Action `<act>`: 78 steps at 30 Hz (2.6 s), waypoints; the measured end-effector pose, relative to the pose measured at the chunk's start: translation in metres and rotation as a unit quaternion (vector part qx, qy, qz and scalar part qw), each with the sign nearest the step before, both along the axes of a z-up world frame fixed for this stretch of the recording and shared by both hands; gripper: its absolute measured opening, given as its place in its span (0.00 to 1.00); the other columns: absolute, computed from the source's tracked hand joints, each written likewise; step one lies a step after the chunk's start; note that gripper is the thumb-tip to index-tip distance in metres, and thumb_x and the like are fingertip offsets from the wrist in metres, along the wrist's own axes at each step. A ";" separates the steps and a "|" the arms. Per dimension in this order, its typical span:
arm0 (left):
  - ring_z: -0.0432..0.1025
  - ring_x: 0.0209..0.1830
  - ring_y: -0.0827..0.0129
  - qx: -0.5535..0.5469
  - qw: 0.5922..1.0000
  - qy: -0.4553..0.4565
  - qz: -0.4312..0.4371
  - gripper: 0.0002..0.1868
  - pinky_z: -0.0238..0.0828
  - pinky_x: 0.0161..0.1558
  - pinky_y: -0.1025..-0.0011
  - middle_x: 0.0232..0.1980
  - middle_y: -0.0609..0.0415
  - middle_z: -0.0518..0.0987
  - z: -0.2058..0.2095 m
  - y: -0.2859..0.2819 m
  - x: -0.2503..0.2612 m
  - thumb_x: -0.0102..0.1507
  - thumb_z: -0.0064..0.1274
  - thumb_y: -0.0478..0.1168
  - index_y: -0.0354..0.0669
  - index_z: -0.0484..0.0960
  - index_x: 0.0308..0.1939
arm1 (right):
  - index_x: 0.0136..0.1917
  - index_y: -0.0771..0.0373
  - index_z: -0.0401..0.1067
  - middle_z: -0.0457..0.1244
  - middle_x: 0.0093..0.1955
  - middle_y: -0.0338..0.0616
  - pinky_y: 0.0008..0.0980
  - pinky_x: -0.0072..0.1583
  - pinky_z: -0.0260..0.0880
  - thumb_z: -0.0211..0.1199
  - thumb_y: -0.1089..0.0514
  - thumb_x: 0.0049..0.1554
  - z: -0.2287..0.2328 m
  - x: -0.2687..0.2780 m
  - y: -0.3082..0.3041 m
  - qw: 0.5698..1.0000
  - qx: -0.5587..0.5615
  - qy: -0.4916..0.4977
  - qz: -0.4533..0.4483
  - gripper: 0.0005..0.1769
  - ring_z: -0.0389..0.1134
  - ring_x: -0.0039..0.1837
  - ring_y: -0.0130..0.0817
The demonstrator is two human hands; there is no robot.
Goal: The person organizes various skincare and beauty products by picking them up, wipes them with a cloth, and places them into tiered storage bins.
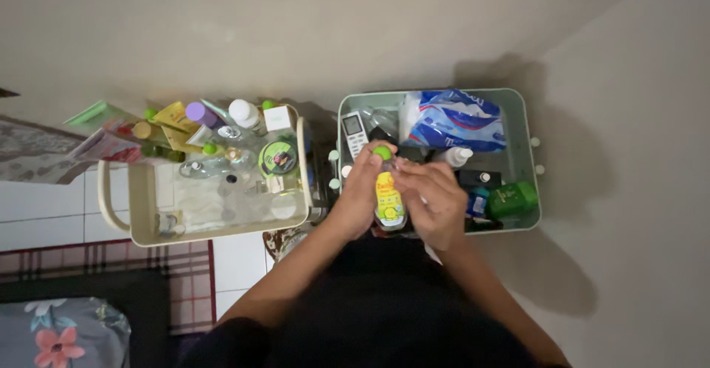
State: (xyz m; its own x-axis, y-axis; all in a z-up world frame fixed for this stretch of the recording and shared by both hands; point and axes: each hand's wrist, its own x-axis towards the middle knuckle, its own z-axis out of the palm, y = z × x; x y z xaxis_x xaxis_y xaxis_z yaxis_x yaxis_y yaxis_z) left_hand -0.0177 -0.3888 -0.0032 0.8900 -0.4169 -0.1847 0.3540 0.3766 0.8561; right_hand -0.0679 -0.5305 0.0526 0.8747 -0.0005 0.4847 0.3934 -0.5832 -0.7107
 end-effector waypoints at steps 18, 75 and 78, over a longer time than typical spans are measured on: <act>0.70 0.42 0.72 -0.064 0.992 -0.078 0.076 0.32 0.70 0.46 0.73 0.47 0.53 0.75 0.034 0.057 -0.006 0.75 0.26 0.64 0.43 0.73 0.60 | 0.51 0.64 0.77 0.69 0.53 0.45 0.30 0.57 0.73 0.65 0.72 0.59 0.024 0.015 0.072 0.998 0.022 -0.061 -0.010 0.08 0.72 0.54 0.35; 0.72 0.47 0.52 0.489 0.794 -0.292 0.214 0.17 0.71 0.46 0.60 0.48 0.47 0.74 -0.033 0.512 0.084 0.62 0.63 0.48 0.41 0.79 0.47 | 0.66 0.70 0.69 0.67 0.58 0.49 0.22 0.47 0.70 0.53 0.64 0.64 -0.134 0.107 0.419 0.640 0.605 0.470 -0.060 0.17 0.67 0.49 0.27; 0.73 0.40 0.56 0.503 0.800 -0.270 0.182 0.17 0.73 0.41 0.62 0.45 0.50 0.75 -0.053 0.520 0.087 0.59 0.67 0.47 0.42 0.82 0.45 | 0.65 0.71 0.68 0.66 0.59 0.47 0.22 0.51 0.73 0.52 0.66 0.64 -0.124 0.115 0.417 0.625 0.637 0.450 -0.046 0.17 0.69 0.53 0.27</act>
